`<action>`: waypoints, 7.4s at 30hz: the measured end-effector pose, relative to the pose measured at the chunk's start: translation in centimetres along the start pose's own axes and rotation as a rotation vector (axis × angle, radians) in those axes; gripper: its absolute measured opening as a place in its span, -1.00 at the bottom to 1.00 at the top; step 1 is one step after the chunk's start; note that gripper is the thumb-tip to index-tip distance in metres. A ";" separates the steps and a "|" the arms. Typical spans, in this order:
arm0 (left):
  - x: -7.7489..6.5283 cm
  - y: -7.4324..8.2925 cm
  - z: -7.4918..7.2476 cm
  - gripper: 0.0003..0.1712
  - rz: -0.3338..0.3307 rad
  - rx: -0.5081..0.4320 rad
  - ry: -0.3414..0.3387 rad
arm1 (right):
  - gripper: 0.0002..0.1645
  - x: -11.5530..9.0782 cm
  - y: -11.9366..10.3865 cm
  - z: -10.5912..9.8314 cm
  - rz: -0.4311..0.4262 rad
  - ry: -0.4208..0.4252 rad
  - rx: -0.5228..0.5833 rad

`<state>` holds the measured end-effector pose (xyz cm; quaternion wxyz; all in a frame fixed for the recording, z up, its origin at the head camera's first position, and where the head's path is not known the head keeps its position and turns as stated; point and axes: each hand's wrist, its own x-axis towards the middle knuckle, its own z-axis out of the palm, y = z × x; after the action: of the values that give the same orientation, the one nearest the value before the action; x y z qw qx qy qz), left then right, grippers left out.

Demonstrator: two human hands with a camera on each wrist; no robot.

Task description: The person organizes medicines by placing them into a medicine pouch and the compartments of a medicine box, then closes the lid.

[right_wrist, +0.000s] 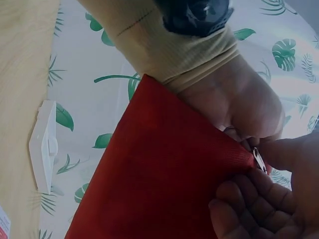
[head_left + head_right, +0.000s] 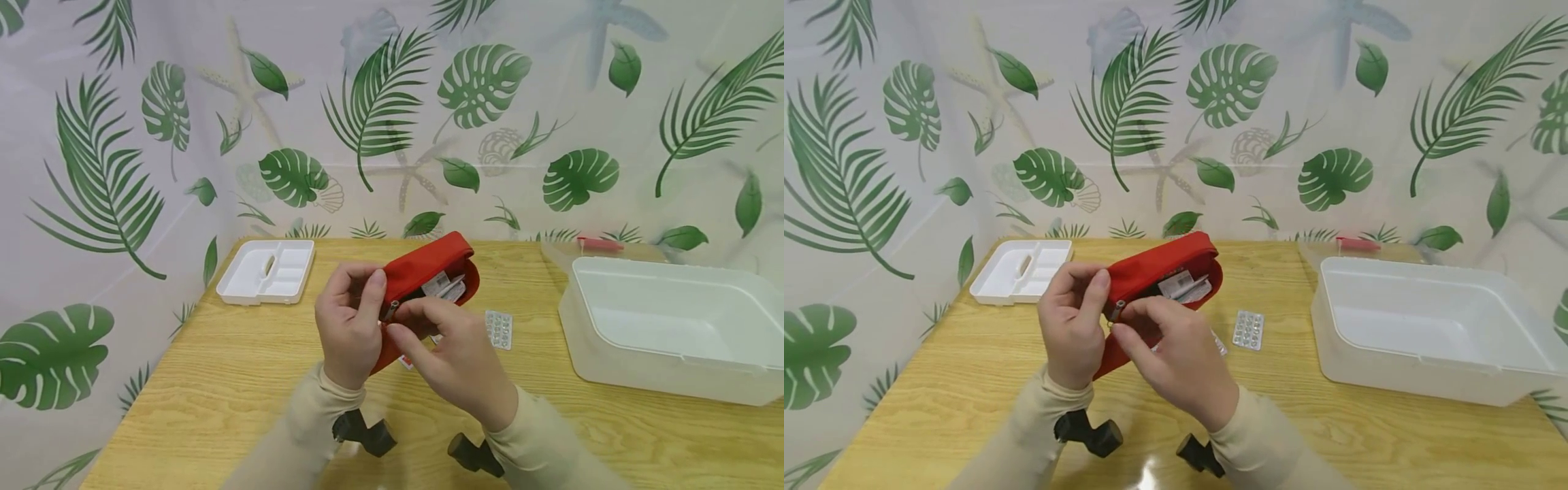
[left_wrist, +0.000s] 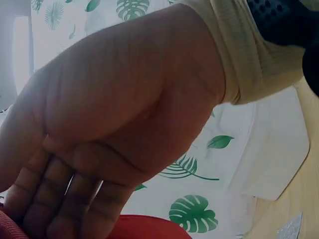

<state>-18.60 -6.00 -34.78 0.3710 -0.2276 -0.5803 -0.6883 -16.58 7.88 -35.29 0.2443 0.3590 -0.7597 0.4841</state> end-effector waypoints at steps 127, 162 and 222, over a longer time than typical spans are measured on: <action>4.3 0.6 -5.5 -0.82 0.352 0.401 0.101 | -0.80 0.8 2.4 -4.9 -0.025 0.321 -0.531; 4.9 -1.2 -7.0 -0.70 0.017 0.338 0.067 | -0.84 1.4 4.1 -6.7 -0.020 0.507 -0.084; 4.9 -1.5 -6.8 -0.74 -0.086 0.112 -0.193 | -0.76 1.3 5.4 -10.7 0.403 0.246 0.148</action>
<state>-22.04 -13.69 -33.61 0.2954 -0.2467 -0.6601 -0.6451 -21.42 18.69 -32.96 0.2063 0.1553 -0.7431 0.6174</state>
